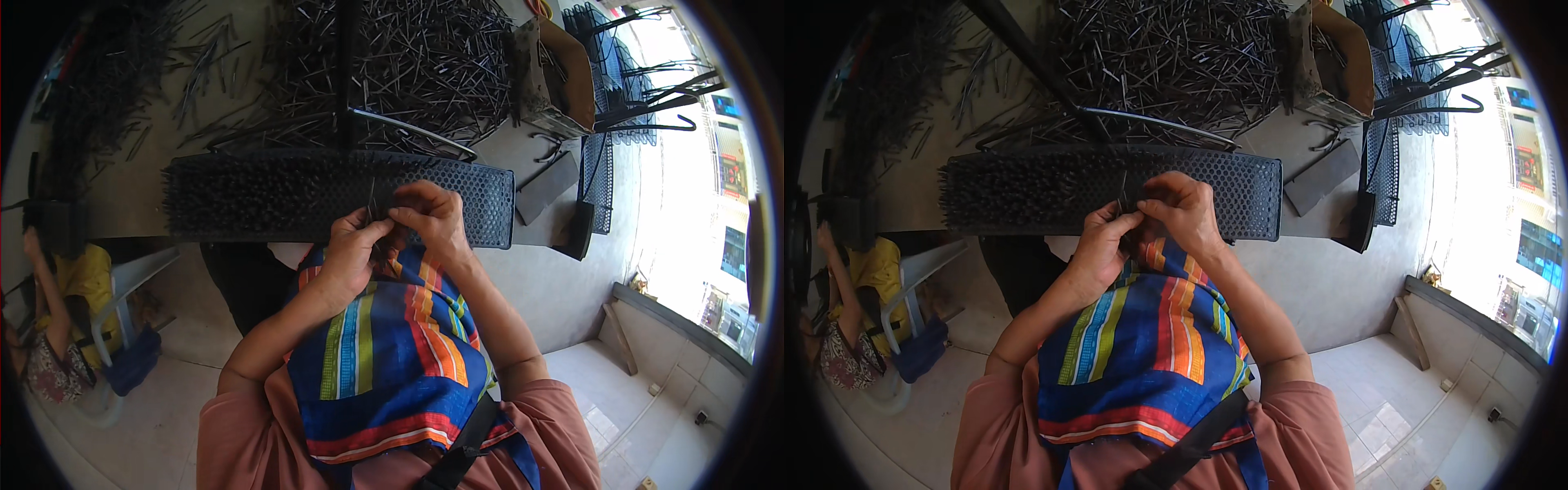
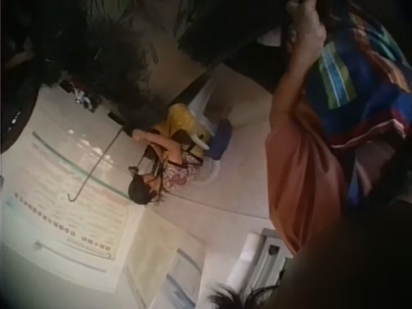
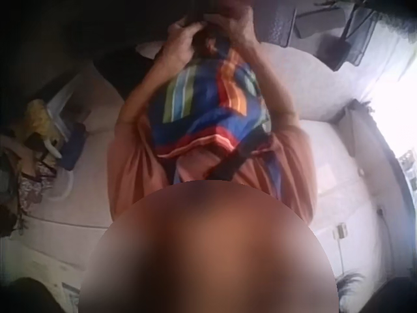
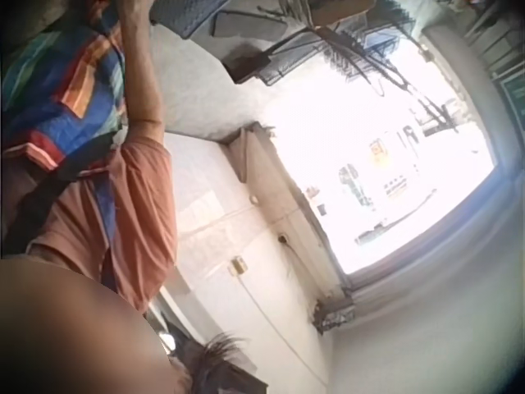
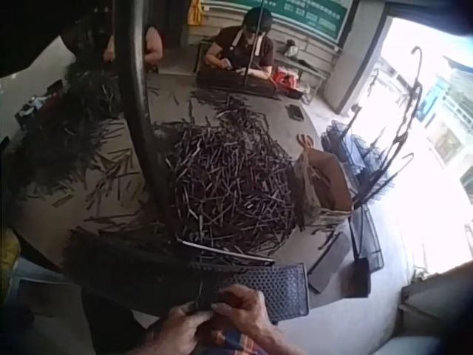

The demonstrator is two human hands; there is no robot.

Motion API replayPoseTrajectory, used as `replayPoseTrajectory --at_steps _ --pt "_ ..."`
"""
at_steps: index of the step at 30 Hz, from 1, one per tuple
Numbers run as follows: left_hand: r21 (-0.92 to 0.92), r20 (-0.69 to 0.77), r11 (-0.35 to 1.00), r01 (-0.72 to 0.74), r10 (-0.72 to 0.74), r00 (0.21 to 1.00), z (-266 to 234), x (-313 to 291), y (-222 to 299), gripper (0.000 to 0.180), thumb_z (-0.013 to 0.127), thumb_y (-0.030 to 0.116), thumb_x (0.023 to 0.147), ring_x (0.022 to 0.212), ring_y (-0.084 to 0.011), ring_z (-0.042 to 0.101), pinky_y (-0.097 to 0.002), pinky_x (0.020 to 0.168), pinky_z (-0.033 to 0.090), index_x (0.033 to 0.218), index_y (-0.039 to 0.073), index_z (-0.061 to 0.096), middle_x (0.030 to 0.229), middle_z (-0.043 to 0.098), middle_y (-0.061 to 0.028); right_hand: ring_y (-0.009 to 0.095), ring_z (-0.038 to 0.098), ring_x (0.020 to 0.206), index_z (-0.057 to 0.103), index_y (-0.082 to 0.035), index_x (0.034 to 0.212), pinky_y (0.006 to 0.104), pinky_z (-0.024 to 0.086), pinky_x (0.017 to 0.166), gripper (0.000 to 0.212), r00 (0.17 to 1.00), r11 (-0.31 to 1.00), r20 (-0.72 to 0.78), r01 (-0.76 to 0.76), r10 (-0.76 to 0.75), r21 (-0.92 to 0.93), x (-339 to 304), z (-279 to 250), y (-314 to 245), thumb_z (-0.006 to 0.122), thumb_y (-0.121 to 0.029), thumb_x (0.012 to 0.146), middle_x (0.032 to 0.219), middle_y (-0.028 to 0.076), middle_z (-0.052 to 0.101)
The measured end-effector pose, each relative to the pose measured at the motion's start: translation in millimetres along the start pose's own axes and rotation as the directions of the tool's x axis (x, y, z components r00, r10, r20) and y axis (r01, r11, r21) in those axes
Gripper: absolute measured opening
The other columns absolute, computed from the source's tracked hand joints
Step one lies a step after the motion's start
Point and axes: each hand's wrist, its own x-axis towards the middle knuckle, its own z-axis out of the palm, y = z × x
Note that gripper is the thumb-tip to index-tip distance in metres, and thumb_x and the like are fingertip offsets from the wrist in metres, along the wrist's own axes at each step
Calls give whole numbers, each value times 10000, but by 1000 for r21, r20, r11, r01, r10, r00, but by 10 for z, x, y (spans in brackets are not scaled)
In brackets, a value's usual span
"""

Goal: Inserting metal rods into a perforated base at a workbench.

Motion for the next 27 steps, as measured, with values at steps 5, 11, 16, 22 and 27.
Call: replayPoseTrajectory --at_steps 5,11,16,22,27 --pt "33 -62 997 66 -64 996 130 27 -63 101 584 118 946 637 -137 634 -251 513 479 1003 52 635 818 692 -88 70 548 538 644 -14 919 202 412 487 141 943 735 -140 -137 302 664 -5 -57 112 682 56 803 789 64 681" --pt "73 -15 991 111 -110 994 110 70 -67 116 537 118 941 615 -144 615 -241 470 441 995 40 604 832 692 -128 50 520 526 609 -7 949 193 403 474 125 886 891 -464 197 18 410 216 -205 160 646 59 849 825 59 698" --pt "119 -69 987 107 -100 993 228 52 -73 150 506 89 923 613 -146 613 -241 466 434 1009 22 610 826 689 -130 22 547 570 609 -7 950 189 420 506 122 880 967 -409 251 -241 -29 272 -255 291 663 28 846 829 42 700" --pt "112 -63 989 95 -88 994 218 77 -152 113 554 104 924 611 -139 611 -239 465 433 966 27 625 802 680 -109 135 623 604 658 -40 886 263 467 537 170 862 868 -261 325 -435 -375 229 -279 290 711 40 746 807 62 662" --pt "74 -5 995 65 -65 998 164 146 -161 110 587 79 931 591 -139 589 -246 481 430 1002 14 640 802 671 -94 251 643 646 679 -54 867 317 502 574 143 824 748 -153 396 -545 -533 284 -290 154 736 -37 737 833 80 656"
